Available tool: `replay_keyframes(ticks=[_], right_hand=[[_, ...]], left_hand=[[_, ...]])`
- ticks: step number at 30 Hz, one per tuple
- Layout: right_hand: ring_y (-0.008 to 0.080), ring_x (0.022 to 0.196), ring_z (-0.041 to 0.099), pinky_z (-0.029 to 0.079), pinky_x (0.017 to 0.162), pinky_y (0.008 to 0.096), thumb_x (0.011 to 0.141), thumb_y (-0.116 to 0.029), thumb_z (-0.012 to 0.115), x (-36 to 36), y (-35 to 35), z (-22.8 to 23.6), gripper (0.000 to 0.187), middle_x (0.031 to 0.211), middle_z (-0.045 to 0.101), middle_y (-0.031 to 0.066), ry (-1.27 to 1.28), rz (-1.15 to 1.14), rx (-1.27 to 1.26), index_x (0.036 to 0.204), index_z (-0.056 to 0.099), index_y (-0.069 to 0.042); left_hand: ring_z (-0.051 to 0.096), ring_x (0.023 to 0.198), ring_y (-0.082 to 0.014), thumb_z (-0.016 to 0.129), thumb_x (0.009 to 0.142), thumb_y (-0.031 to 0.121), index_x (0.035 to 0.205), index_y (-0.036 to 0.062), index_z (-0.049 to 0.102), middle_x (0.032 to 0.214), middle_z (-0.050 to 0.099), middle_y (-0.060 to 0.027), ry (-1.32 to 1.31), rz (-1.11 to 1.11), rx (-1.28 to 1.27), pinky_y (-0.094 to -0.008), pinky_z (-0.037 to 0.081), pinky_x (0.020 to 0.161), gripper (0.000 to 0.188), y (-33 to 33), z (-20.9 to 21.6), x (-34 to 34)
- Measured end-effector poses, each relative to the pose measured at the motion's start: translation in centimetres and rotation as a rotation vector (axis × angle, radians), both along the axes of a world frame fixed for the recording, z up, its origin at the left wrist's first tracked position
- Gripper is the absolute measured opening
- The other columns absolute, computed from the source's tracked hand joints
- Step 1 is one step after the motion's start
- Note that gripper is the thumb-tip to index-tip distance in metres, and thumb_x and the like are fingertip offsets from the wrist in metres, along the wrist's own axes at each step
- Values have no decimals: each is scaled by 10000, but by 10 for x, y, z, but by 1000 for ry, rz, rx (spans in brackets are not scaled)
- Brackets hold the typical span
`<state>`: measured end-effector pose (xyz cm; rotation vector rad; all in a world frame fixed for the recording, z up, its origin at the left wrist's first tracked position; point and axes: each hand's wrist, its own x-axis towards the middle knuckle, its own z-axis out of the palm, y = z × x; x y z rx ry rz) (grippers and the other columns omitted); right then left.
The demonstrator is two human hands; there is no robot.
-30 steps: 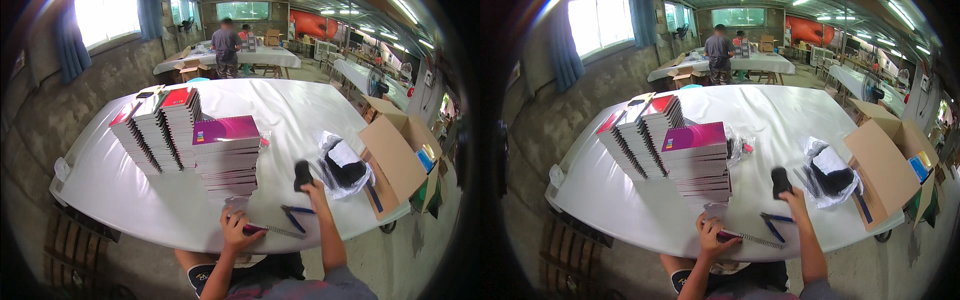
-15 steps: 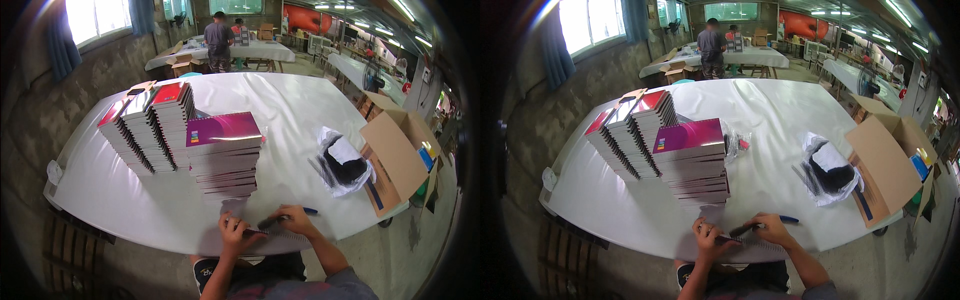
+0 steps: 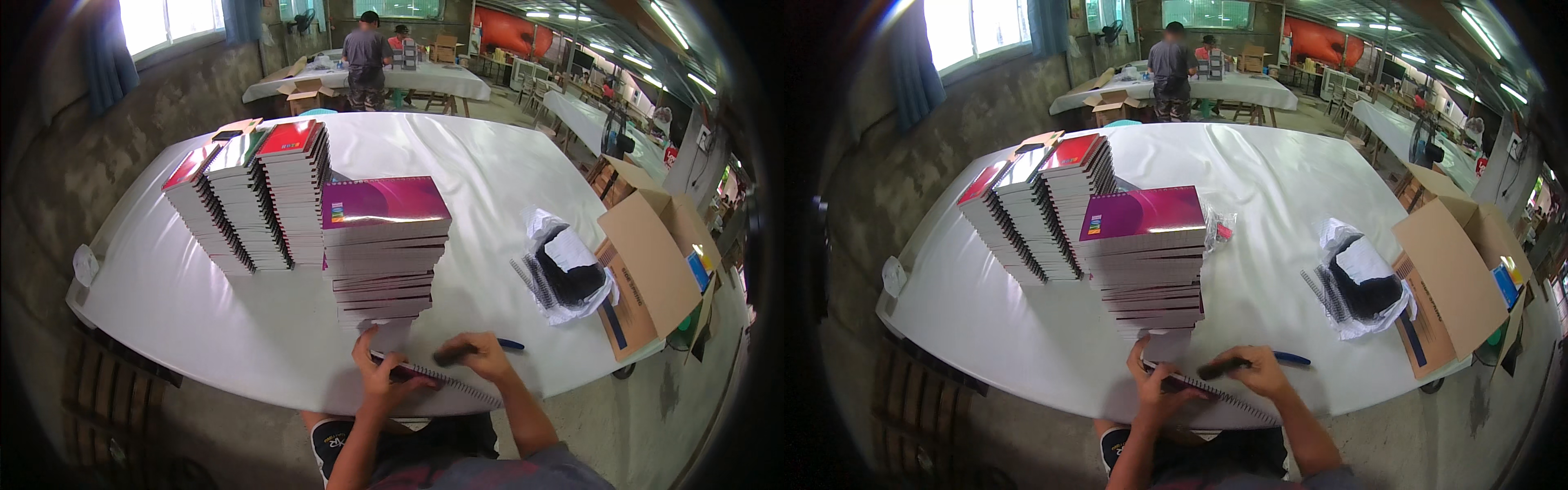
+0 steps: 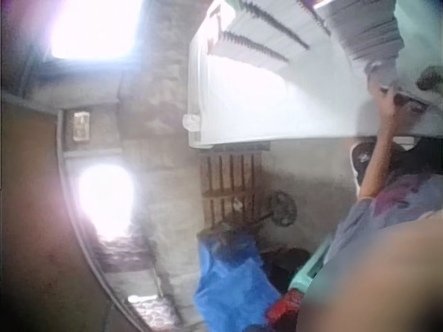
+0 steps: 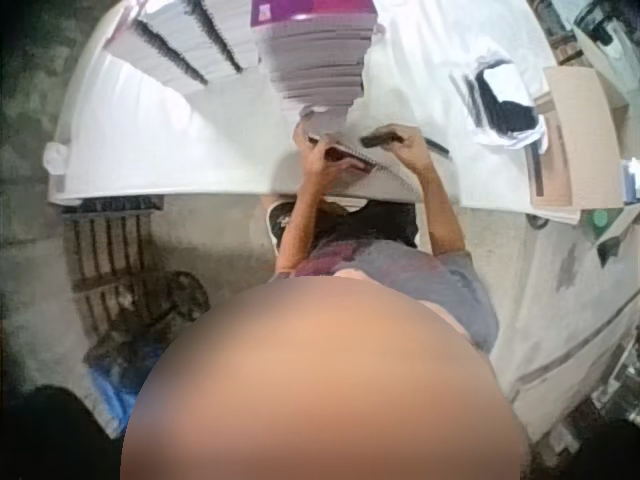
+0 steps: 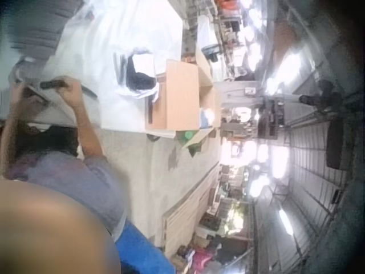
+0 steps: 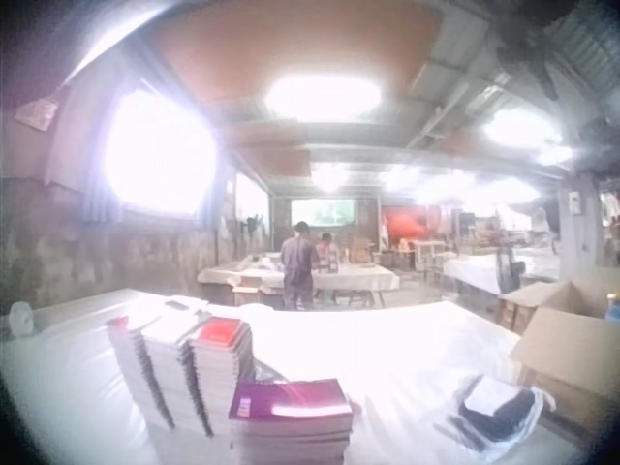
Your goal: The person uses pliers to trim the spiral binding edges of stacked notebooks. They handle red and purple notebooks, cutting the binding coils and stacking the trimmed units on the table.
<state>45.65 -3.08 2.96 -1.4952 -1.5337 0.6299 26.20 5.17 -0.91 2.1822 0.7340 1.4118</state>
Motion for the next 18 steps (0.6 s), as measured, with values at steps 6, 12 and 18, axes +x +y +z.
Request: replay_keyframes(ticks=[6, 12, 18], right_hand=[[210, 797, 643, 509, 708, 317, 693, 26, 592, -3, 4, -12, 255, 897, 680, 102, 100, -102, -2, 916, 693, -46], [230, 811, 645, 506, 754, 316, 643, 76, 544, -23, 0, 13, 358, 901, 675, 127, 183, 47, -51, 947, 689, -46], [238, 856, 627, 498, 749, 310, 654, 64, 591, -18, 11, -3, 311, 911, 666, 117, -54, -116, -201, 921, 700, -54]], left_hand=[[400, 1106, -342, 918, 369, 303, 894, 111, 536, 1260, 305, -190, -25, -114, -216, -424, 396, 895, 677, 1, -8, -1], [368, 1112, -318, 921, 360, 315, 896, 83, 478, 1120, 357, -150, -56, -126, -221, -413, 365, 902, 733, -2, -18, -1], [384, 1058, -305, 928, 398, 324, 932, 47, 396, 1055, 337, -146, -80, -170, -327, -401, 386, 860, 803, -2, -22, 4]])
